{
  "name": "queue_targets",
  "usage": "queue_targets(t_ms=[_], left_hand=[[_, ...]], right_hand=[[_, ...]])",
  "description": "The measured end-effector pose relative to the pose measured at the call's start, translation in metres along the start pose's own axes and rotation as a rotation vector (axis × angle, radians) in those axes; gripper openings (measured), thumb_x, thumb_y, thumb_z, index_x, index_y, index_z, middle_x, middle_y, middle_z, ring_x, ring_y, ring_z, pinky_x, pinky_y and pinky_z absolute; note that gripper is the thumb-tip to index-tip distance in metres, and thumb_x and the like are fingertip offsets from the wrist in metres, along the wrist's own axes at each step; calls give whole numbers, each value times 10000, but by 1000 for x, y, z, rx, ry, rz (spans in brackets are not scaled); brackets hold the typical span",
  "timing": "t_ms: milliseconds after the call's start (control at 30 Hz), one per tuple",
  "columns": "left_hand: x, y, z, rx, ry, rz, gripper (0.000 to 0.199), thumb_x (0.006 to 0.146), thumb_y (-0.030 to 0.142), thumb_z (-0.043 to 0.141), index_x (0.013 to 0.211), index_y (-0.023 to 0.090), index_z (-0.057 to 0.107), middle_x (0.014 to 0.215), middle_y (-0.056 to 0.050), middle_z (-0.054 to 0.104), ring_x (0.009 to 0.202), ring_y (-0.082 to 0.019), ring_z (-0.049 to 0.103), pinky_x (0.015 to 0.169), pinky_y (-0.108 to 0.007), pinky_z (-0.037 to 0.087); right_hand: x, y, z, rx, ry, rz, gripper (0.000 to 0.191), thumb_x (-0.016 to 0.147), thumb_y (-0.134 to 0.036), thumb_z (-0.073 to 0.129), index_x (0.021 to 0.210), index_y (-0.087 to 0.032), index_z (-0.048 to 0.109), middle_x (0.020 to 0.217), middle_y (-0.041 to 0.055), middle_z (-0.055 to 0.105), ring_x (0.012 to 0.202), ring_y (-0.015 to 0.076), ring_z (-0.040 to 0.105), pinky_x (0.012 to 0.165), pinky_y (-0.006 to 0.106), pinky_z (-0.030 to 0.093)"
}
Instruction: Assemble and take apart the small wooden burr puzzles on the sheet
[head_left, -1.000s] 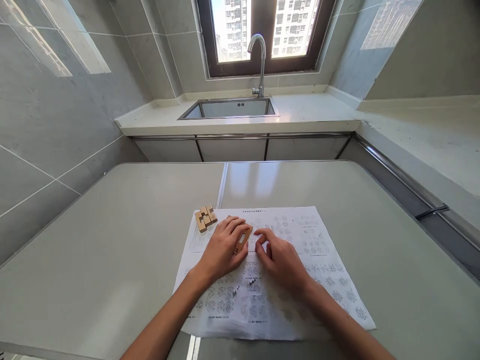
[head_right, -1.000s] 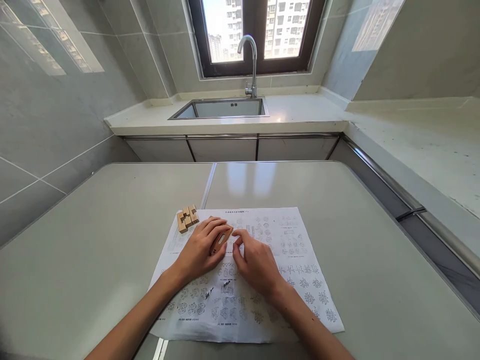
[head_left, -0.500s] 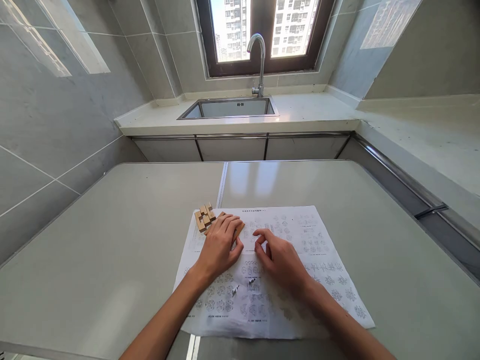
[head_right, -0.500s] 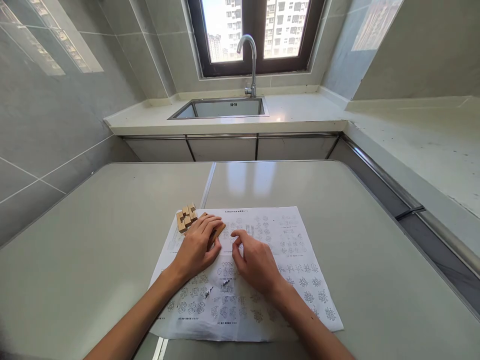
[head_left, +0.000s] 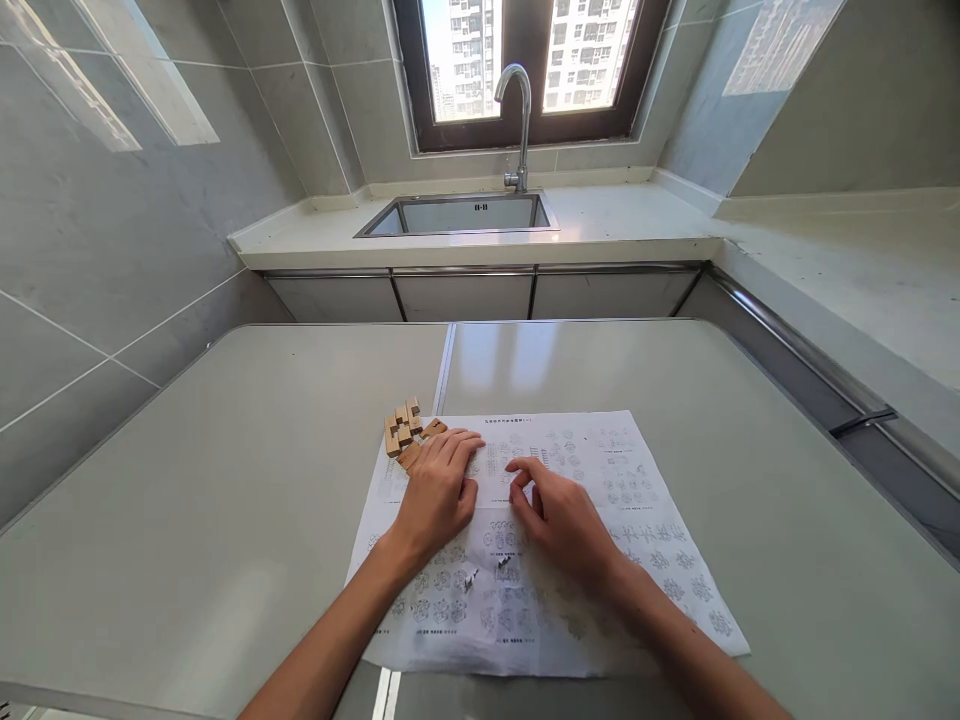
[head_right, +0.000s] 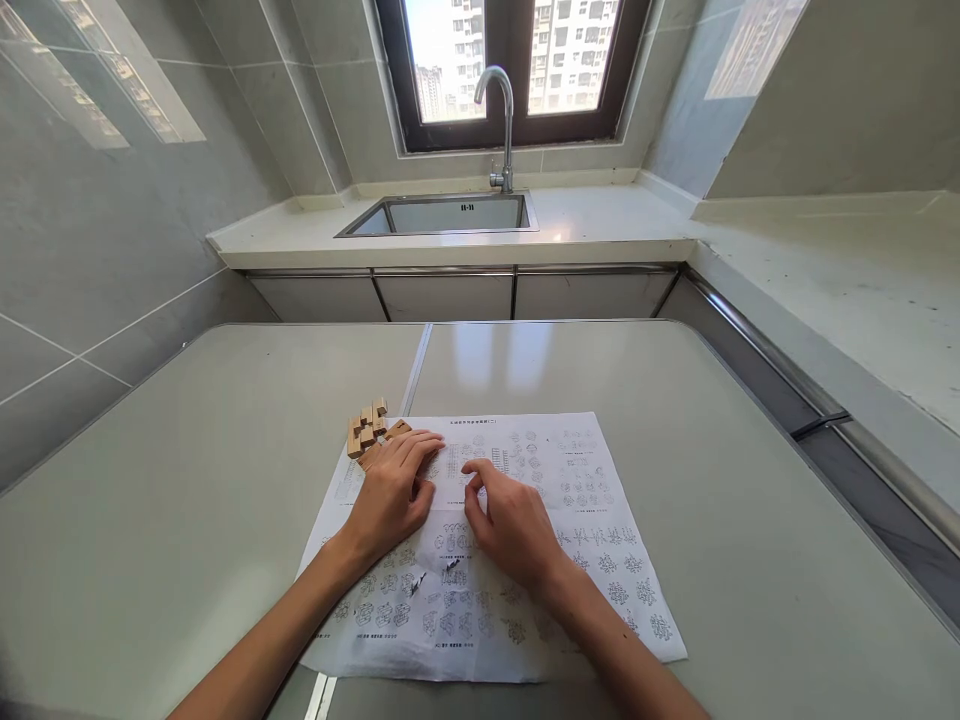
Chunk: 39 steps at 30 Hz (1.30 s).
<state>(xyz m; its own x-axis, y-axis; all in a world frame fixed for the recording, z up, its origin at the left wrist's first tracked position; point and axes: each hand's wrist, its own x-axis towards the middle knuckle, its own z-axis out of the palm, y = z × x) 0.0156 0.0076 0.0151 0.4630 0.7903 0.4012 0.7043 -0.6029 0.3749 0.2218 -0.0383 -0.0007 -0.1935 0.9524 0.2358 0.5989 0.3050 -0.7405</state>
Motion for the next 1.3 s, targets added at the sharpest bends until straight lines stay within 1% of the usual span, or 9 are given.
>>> queue_targets(t_ms=[100,200,333,433,533,633,900,1100,1300], left_hand=[[0,2,1,-53,9,57,579,768,-49,501,1278,201,612,1313,-99,703,1302,-305,618,1117,-539,522],[1,8,1,-135,5,142,528,820,-43,487,1265,215,611,1278,-88,711,1258,-277,641,1095,-511,546],[-1,18,1,-242,-81,188,521,885,19,536,1362,228,548,1345,-92,687,1300,-258,632,1131,-483,545],[-4,24,0,-310,-174,181,666,888,55,574,1511,243,431,1477,-109,621,1394,-259,587,1176,-471,529],[-8,29,0,-331,-260,207,850,857,60,598,1628,237,288,1642,-143,468,1516,-282,476,1244,-478,470],[-10,30,2,-326,-313,231,937,834,66,615,1667,236,221,1711,-159,358,1572,-307,395,1274,-498,430],[-10,30,4,-345,-319,205,925,828,47,600,1656,263,250,1645,-161,458,1517,-312,476,1234,-530,478],[-9,30,5,-339,-307,208,859,858,53,587,1636,253,282,1604,-147,506,1477,-296,519,1227,-497,489],[-9,29,7,-309,-300,195,749,930,38,506,1619,255,309,1569,-124,546,1453,-252,543,1223,-458,496]], right_hand=[[0,-1,-1,0,-3,1,205,1027,-218,489,1196,-231,604,892,-22,740,545,132,591,595,266,444],[0,-1,-1,12,-4,-5,201,1025,-219,495,1195,-235,601,901,-20,742,553,134,593,603,267,442],[0,0,-1,23,5,2,131,1015,-220,505,1103,-220,603,840,-17,727,550,137,583,604,264,436],[-1,1,0,-15,22,2,120,1004,-209,495,955,-215,604,710,-20,667,533,146,557,572,262,397],[0,3,3,-65,65,-10,219,1003,-232,487,794,-221,549,626,-14,598,510,150,519,540,267,351],[0,5,5,-96,79,-26,263,997,-247,484,736,-228,511,587,-14,555,491,147,486,519,267,325],[-1,7,6,-144,63,-45,277,954,-228,490,677,-228,508,574,5,577,487,148,492,507,270,321],[-1,7,7,-152,59,-48,277,955,-228,490,680,-224,517,586,11,596,502,153,520,522,273,327],[-1,10,7,-155,57,-79,267,969,-230,483,715,-213,560,635,24,643,551,166,572,558,280,358]])
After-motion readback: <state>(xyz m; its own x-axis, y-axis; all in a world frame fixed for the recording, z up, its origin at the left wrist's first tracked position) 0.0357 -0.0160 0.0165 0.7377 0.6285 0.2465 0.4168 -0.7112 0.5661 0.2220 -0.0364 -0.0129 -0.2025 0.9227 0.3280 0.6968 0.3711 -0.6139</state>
